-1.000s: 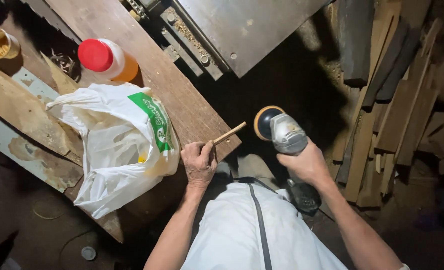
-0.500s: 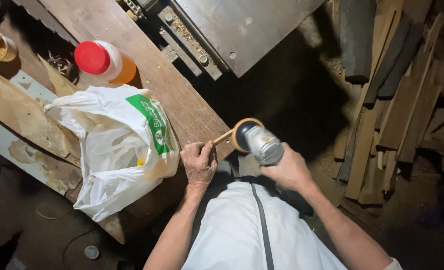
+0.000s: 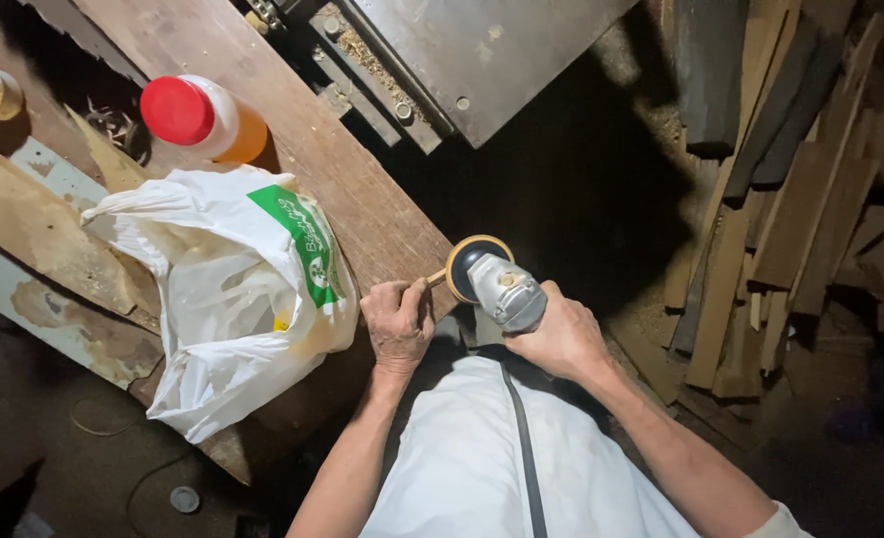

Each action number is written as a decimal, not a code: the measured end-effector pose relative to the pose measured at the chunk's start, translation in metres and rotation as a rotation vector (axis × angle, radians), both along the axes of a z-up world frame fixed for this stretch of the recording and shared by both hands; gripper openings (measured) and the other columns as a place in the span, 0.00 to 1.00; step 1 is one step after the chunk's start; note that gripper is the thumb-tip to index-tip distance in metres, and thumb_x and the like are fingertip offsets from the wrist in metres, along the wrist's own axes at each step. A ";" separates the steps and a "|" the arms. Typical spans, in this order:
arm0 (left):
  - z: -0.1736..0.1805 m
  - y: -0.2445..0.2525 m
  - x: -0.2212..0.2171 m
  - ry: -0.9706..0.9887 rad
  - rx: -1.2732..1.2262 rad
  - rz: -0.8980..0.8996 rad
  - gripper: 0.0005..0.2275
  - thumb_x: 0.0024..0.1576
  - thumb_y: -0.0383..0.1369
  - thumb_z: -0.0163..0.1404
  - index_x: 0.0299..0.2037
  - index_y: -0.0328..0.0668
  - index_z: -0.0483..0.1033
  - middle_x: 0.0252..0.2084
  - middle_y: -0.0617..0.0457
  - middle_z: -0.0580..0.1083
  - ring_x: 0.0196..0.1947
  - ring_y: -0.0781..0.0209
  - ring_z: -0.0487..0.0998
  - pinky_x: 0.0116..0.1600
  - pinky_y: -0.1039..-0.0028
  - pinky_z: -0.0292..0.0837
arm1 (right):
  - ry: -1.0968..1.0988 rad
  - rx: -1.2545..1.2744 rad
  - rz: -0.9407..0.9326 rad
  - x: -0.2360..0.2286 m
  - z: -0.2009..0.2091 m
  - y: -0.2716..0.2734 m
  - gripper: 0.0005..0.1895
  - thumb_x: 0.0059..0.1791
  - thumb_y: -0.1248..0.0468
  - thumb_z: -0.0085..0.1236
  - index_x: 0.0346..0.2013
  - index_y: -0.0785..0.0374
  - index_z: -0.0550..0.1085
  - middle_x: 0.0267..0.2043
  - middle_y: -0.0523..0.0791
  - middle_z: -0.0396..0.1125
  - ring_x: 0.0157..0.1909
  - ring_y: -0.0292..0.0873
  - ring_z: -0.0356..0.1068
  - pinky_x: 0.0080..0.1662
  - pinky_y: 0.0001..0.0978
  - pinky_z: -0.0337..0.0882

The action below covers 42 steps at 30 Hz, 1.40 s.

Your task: Sanding a small wooden piece with a power sander and then mixing wood filler or glue in a small container.

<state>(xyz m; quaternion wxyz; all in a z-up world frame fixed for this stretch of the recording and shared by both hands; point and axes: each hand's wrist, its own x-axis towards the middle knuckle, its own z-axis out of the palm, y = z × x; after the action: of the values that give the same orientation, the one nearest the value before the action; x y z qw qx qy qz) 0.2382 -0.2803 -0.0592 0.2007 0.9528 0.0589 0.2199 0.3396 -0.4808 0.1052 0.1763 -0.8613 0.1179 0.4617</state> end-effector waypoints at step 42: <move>-0.014 0.002 -0.006 -0.038 -0.087 -0.031 0.11 0.46 0.23 0.54 0.36 0.51 0.71 0.33 0.59 0.72 0.37 0.57 0.76 0.42 0.67 0.67 | -0.016 -0.009 -0.125 0.000 -0.015 -0.037 0.40 0.31 0.45 0.73 0.52 0.58 0.72 0.50 0.59 0.74 0.58 0.61 0.72 0.57 0.56 0.73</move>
<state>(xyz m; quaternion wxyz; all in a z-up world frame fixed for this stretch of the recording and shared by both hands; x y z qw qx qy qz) 0.2319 -0.2786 -0.0732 0.2466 0.9396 0.0498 0.2321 0.3394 -0.5174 0.0903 0.2020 -0.8566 0.1722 0.4424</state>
